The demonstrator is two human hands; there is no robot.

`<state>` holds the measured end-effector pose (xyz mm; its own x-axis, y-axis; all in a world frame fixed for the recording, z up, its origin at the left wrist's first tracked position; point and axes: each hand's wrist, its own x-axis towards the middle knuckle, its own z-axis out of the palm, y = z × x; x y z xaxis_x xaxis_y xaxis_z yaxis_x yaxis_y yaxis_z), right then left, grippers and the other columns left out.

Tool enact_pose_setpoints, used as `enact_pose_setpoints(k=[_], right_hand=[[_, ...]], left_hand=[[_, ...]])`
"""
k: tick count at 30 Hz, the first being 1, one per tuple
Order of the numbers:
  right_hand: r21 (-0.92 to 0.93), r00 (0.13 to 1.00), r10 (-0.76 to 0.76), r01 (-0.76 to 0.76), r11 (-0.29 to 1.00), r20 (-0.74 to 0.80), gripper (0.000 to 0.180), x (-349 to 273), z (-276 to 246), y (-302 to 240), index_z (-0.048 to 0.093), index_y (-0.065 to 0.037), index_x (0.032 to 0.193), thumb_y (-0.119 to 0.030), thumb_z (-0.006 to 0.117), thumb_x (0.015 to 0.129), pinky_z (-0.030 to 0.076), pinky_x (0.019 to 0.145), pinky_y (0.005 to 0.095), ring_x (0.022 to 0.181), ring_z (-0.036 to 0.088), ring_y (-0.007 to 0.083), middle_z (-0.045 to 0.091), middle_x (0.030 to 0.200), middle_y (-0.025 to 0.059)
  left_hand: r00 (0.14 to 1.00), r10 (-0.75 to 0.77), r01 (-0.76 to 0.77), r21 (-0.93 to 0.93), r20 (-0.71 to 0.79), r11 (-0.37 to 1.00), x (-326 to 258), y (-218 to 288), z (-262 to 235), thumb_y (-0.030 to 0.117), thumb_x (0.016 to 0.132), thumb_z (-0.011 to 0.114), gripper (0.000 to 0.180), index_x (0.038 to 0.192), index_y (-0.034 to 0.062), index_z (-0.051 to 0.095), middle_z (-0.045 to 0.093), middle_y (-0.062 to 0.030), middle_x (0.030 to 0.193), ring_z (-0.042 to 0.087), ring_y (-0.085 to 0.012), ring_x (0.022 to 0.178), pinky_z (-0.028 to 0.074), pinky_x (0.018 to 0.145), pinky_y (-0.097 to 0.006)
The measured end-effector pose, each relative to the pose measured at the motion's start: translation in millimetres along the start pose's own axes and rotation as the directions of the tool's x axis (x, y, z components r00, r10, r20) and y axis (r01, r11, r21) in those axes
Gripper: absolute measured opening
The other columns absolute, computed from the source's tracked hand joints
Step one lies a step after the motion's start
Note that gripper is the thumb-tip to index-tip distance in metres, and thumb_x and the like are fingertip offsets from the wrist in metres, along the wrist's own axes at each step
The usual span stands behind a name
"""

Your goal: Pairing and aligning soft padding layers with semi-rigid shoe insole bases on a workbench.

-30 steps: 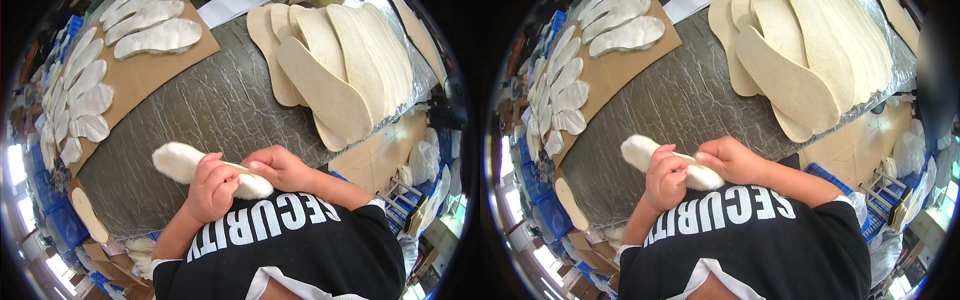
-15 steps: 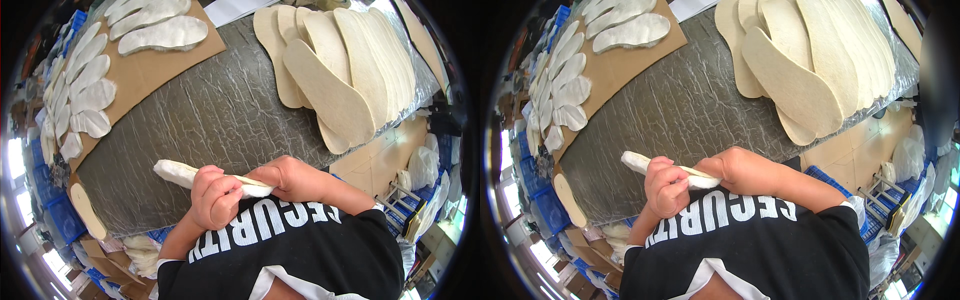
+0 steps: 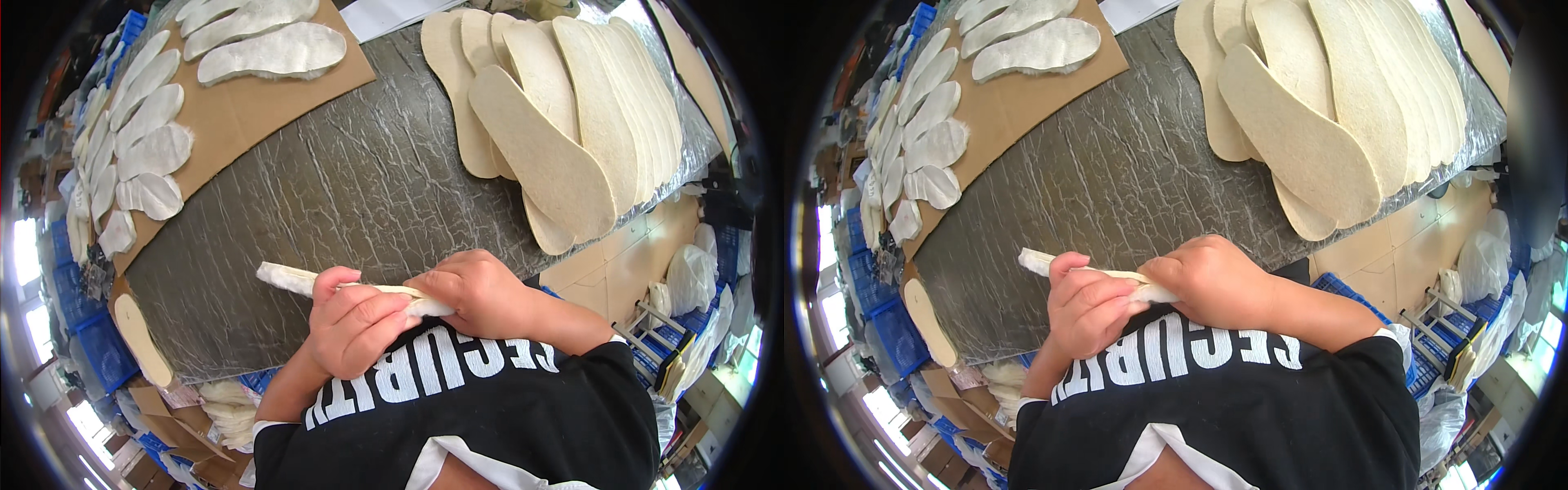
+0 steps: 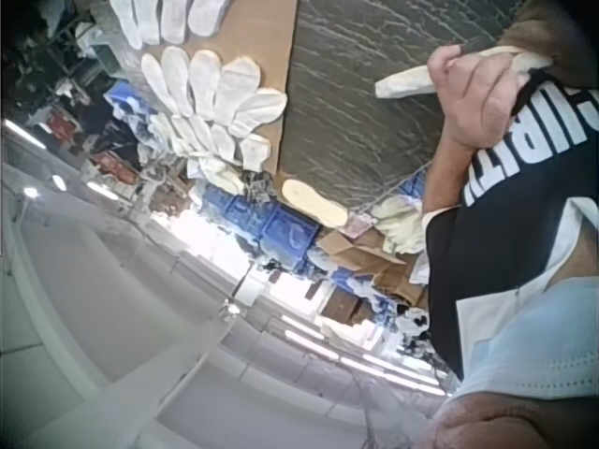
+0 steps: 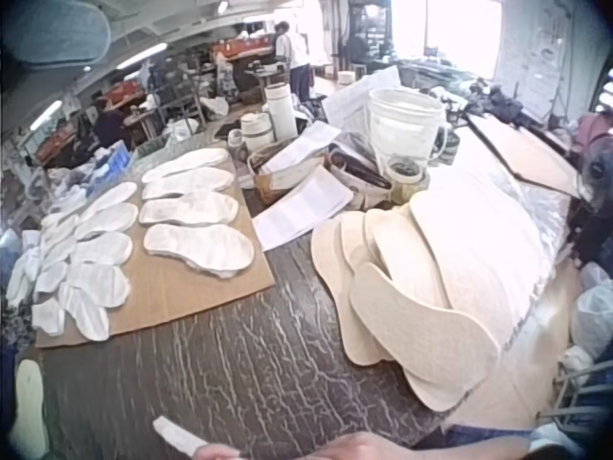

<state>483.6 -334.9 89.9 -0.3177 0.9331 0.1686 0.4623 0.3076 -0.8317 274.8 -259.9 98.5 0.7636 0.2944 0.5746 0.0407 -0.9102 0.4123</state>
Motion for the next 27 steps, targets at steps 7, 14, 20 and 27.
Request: enact_pose_setpoints(k=[7, 14, 20, 27], right_hand=[[-0.028, 0.99, -0.086, 0.083, 0.996, -0.112, 0.035, -1, 2, 3, 0.065, -0.001, 0.095, -0.004, 0.07, 0.061, 0.051, 0.058, 0.0409, 0.063, 0.064, 0.0305, 0.063, 0.067, 0.0107], [-0.075, 0.976, -0.153, 0.142, 0.987, -0.153, 0.037, 0, 4, 3, 0.065, 0.001, 0.097, -0.006, 0.071, 0.061, 0.052, 0.059, 0.0393, 0.064, 0.064, 0.0288, 0.065, 0.071, 0.0109], [-0.061, 0.988, -0.102, 0.096, 0.994, -0.117, 0.044, -4, 2, 2, 0.064, 0.0, 0.104, -0.004, 0.073, 0.061, 0.053, 0.061, 0.0393, 0.067, 0.066, 0.0298, 0.067, 0.078, 0.0118], [0.059, 0.997, 0.07, -0.069, 0.996, -0.016, 0.043, -1, -1, -5, 0.066, -0.003, 0.105, 0.0, 0.071, 0.063, 0.054, 0.066, 0.0398, 0.076, 0.068, 0.0311, 0.069, 0.08, 0.014]], left_hand=[[0.965, -0.211, 0.203, -0.068, -0.158, 0.977, -5, 5, -16, 0.018, 0.072, 0.082, 0.028, 0.093, 0.0131, 0.064, 0.063, 0.0006, 0.088, 0.062, -0.017, 0.079, 0.042, 0.089, -0.044], [0.981, -0.193, 0.191, 0.14, 0.002, 0.972, 7, 7, -18, 0.012, 0.067, 0.074, 0.019, 0.086, 0.0138, 0.07, 0.061, 0.0025, 0.087, 0.056, -0.0176, 0.084, 0.038, 0.092, -0.044], [0.966, -0.239, 0.225, 0.145, 0.093, 0.964, 12, 9, -16, 0.011, 0.068, 0.071, 0.016, 0.083, 0.0115, 0.066, 0.062, 0.001, 0.09, 0.056, -0.0189, 0.088, 0.037, 0.094, -0.045], [0.986, -0.16, 0.159, 0.008, 0.051, 0.987, 2, 0, 3, 0.005, 0.073, 0.064, 0.015, 0.086, 0.0049, 0.056, 0.063, -0.0063, 0.093, 0.062, -0.023, 0.088, 0.045, 0.085, -0.048]])
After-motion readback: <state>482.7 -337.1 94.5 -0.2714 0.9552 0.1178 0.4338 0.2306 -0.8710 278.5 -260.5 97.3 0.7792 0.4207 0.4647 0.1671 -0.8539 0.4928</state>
